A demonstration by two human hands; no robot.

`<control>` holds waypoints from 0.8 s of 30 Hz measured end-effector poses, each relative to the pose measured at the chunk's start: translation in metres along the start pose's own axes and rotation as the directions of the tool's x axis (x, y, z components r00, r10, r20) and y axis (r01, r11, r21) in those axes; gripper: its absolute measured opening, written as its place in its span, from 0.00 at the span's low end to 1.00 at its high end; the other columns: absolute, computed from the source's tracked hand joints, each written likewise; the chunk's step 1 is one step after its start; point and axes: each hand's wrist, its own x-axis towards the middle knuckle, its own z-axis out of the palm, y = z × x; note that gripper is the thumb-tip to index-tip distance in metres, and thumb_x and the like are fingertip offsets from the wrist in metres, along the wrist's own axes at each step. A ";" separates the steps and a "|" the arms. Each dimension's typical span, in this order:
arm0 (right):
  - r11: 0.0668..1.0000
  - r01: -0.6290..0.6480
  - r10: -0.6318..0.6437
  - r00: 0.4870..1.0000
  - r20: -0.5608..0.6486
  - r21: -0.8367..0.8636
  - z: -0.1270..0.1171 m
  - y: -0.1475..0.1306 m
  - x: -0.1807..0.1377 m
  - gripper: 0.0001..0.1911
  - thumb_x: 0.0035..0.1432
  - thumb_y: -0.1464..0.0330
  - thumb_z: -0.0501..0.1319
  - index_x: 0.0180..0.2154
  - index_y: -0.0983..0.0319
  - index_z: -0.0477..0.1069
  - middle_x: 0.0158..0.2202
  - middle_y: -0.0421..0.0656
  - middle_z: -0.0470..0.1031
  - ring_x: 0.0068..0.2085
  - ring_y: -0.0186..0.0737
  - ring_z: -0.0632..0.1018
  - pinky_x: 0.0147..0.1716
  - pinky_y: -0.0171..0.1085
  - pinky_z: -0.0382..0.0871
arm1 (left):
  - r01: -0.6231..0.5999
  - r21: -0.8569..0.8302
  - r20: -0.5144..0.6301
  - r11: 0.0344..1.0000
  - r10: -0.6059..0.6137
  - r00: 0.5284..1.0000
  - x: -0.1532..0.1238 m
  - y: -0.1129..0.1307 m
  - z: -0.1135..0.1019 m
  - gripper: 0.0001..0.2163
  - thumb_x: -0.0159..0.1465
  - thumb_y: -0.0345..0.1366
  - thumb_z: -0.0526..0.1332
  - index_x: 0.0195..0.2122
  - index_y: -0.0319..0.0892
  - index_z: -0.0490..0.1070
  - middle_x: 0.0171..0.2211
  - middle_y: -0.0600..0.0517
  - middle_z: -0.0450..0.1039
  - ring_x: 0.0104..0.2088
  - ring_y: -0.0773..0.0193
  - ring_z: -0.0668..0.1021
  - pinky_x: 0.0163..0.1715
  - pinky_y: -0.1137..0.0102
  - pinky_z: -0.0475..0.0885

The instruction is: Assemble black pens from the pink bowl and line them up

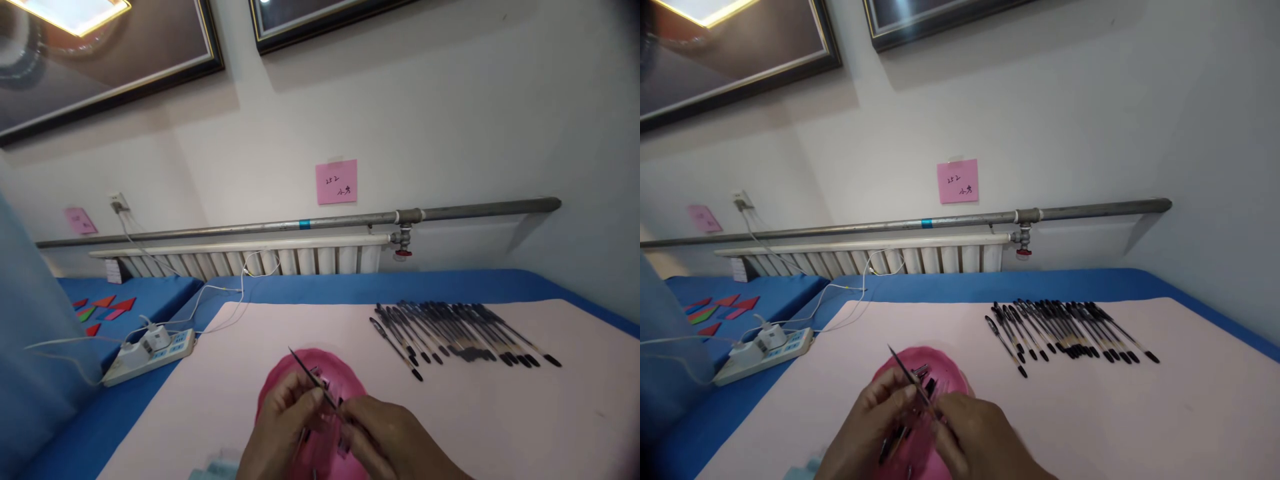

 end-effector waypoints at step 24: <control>0.750 -0.191 0.468 0.829 -0.305 0.633 0.001 0.064 0.019 0.03 0.54 0.67 0.52 0.32 0.59 0.61 0.18 0.32 0.62 0.18 0.32 0.67 0.19 0.32 0.62 | -0.073 0.573 -0.239 0.816 0.252 0.938 0.015 -0.008 -0.010 0.04 0.51 0.30 0.59 0.24 0.44 0.73 0.26 0.52 0.73 0.30 0.60 0.72 0.34 0.69 0.62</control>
